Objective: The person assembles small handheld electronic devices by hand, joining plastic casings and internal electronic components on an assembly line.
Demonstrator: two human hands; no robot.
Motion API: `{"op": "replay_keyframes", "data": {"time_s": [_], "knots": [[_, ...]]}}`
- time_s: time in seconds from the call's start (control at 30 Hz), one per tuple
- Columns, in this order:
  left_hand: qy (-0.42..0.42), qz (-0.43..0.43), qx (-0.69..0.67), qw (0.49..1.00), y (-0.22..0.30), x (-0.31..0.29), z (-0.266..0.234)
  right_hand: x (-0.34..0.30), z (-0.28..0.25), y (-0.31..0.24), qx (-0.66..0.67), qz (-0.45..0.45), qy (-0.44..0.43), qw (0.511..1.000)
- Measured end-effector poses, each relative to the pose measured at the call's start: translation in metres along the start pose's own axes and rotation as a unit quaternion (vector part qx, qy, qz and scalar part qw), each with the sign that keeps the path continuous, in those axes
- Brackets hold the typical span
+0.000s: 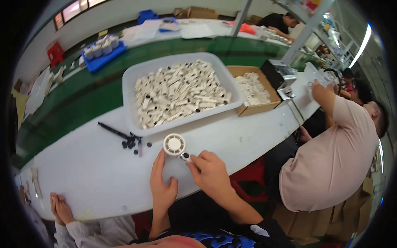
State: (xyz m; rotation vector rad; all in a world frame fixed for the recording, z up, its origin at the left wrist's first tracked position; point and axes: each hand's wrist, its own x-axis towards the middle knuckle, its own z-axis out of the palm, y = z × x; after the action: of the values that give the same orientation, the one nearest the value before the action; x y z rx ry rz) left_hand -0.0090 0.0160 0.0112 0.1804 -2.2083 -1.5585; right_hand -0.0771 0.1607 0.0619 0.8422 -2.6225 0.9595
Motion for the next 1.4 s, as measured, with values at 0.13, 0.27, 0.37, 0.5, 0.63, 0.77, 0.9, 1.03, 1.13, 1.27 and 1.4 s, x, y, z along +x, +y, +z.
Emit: {"op": "replay_keyframes", "data": {"time_s": [0.13,0.27,0.37,0.5,0.63,0.77,0.9,1.03,1.13,1.27,1.4], "knots": [[0.01,-0.01,-0.018,1.0,0.0,0.0,0.009,-0.009,0.003,0.002,0.04,0.052,0.024,0.998],[0.019,-0.028,-0.062,0.998,-0.003,0.002,0.01,-0.009,0.001,-0.005,0.078,0.102,0.042,0.991],[0.024,-0.038,-0.069,0.997,-0.003,0.008,0.013,-0.008,-0.002,-0.005,0.086,0.101,0.034,0.991],[0.03,-0.039,-0.032,0.998,0.0,0.013,0.022,-0.011,-0.005,-0.002,0.107,0.106,0.017,0.988],[0.034,-0.023,0.01,0.999,0.0,0.017,0.025,-0.013,-0.007,0.001,0.09,0.102,0.002,0.991],[0.026,-0.014,0.027,0.999,0.005,0.015,0.024,-0.017,0.0,0.005,0.064,0.08,0.013,0.995],[0.025,-0.012,0.055,0.998,0.009,0.014,0.025,-0.016,0.001,0.004,0.049,0.058,0.029,0.997],[0.027,-0.017,0.048,0.998,0.006,0.017,0.023,-0.015,0.001,0.001,0.084,0.08,0.04,0.992],[0.035,-0.027,0.035,0.998,0.0,0.015,0.023,-0.02,0.0,0.0,0.108,0.094,0.055,0.988],[0.037,-0.016,0.043,0.998,-0.003,0.014,0.026,-0.025,0.003,0.002,0.093,0.069,0.082,0.99],[0.023,-0.02,0.06,0.998,0.006,0.013,0.025,-0.028,0.009,0.008,0.056,0.017,0.084,0.995]]}}
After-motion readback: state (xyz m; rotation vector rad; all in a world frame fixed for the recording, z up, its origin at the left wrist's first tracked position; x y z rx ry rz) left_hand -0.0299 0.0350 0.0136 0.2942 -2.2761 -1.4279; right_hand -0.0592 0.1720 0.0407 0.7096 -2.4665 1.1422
